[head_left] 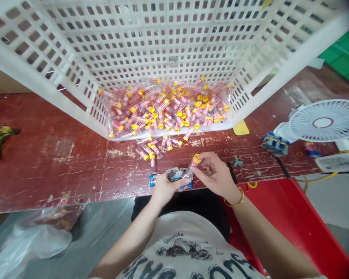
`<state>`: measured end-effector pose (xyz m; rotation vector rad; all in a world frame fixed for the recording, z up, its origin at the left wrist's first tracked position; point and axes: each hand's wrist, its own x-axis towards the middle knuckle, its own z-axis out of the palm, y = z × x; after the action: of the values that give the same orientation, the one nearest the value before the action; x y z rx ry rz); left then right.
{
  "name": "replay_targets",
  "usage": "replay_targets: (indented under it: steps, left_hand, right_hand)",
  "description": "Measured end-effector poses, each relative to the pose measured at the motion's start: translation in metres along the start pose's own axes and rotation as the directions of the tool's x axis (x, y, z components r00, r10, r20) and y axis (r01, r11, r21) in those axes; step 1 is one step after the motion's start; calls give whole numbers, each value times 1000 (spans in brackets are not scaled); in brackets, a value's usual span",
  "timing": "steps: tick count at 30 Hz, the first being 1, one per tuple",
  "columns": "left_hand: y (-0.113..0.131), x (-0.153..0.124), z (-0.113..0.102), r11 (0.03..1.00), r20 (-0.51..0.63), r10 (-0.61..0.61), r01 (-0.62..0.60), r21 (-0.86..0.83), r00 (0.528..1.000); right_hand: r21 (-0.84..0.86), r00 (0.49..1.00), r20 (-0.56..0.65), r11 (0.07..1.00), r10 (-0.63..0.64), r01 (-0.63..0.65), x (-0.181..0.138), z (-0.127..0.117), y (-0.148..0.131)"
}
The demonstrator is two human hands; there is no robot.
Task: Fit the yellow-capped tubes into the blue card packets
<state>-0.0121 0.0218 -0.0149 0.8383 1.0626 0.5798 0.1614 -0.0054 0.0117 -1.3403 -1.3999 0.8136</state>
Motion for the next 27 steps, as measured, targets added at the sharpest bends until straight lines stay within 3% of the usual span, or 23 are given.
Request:
replay_targets:
  steps: [4, 8, 13, 17, 23, 27]
  left_hand:
    - [4, -5, 6, 994, 86, -29, 38, -100, 996]
    - [7, -4, 16, 950, 106, -133, 158, -269, 985]
    - [11, -1, 24, 921, 126, -169, 202, -332, 978]
    - [11, -5, 23, 943, 162, -145, 186, -275, 976]
    - [5, -9, 22, 947, 150, -155, 190, -259, 976]
    - [3, -9, 24, 958, 171, -89, 131, -254, 981]
  right_hand:
    - [255, 967, 144, 936, 210, -242, -1, 4, 13]
    - [222, 947, 270, 946, 174, -237, -18, 14, 15]
    - [130, 970, 132, 967, 203, -220, -39, 29, 16]
    - [109, 979, 27, 973, 203, -204, -41, 29, 19]
    - [116, 982, 21, 975, 187, -188, -44, 27, 17]
    - [110, 987, -11, 982, 158, -156, -46, 23, 15]
